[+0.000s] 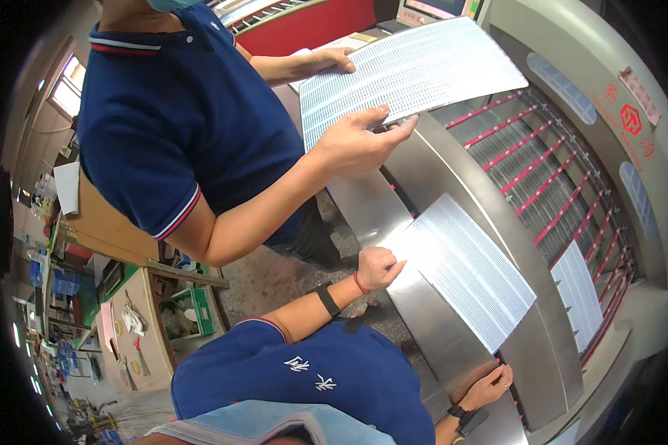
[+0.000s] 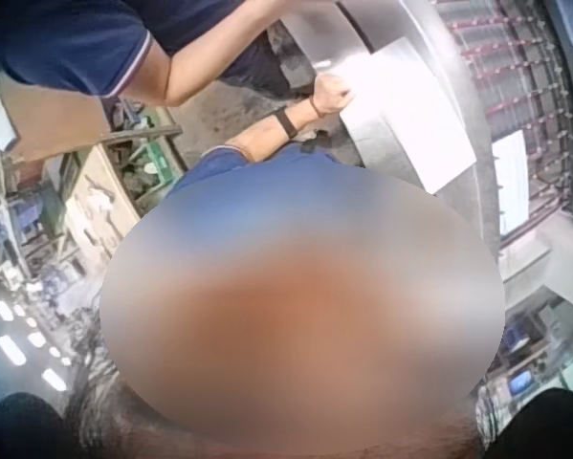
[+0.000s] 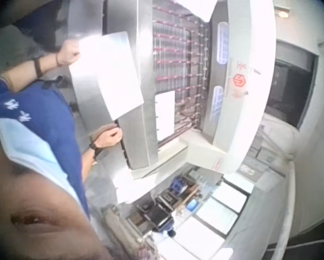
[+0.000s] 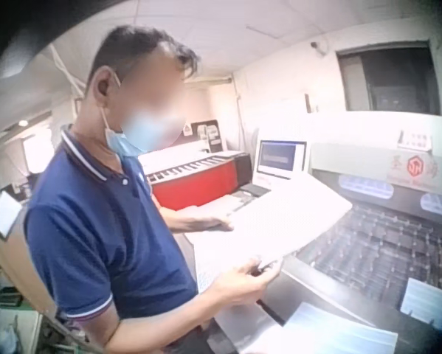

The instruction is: Checking mesh filter panels as they come out of a machine and organizing them on a table, then using a cleaning tool on the workbench.

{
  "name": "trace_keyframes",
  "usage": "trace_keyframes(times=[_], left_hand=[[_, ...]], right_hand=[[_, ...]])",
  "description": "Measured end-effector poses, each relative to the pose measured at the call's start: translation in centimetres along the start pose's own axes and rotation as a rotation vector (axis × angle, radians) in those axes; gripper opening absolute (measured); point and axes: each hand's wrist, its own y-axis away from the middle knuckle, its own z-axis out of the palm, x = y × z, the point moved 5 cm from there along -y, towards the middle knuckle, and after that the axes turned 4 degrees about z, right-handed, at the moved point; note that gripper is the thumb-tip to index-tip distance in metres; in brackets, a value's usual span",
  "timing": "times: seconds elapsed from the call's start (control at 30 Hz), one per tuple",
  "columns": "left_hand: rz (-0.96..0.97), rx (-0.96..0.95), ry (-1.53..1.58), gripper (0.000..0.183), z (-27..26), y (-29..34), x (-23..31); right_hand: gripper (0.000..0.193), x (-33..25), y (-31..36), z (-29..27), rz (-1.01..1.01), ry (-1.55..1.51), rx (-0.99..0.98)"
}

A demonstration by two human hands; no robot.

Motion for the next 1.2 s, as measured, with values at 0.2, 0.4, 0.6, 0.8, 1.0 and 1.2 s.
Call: trace_keyframes(times=[0.2, 0.4, 0.6, 0.8, 1.0, 1.2], left_hand=[[0.001, 0.026, -0.051, 0.032, 0.4, 0.2, 0.1], [-0.015, 0.034, -0.062, 0.033, 0.4, 0.5, 0.3], [-0.021, 0.011, -0.064, 0.033, 0.1, 0.7, 0.2], [-0.014, 0.01, -0.061, 0.035, 0.3, 0.4, 0.0], [-0.001, 0.021, -0.051, 0.034, 0.2, 0.4, 0.1], [0.013, 0.027, -0.047, 0.03, 0.4, 0.7, -0.1]], right_hand=[[0.024, -0.1, 0.0, -0.5, -0.03, -0.035, 0.01], [0.024, 0.8, 0.1, -0.7, -0.003, -0.056, -0.001], [0.024, 0.2, 0.2, -0.5, -0.002, -0.049, -0.009], [0.024, 0.7, 0.2, -0.2, 0.003, -0.016, -0.013], [0.025, 0.6, 0.2, -0.2, -0.018, 0.009, -0.015], [0.026, -0.8, 0.4, -0.5, -0.011, 0.037, -0.022]])
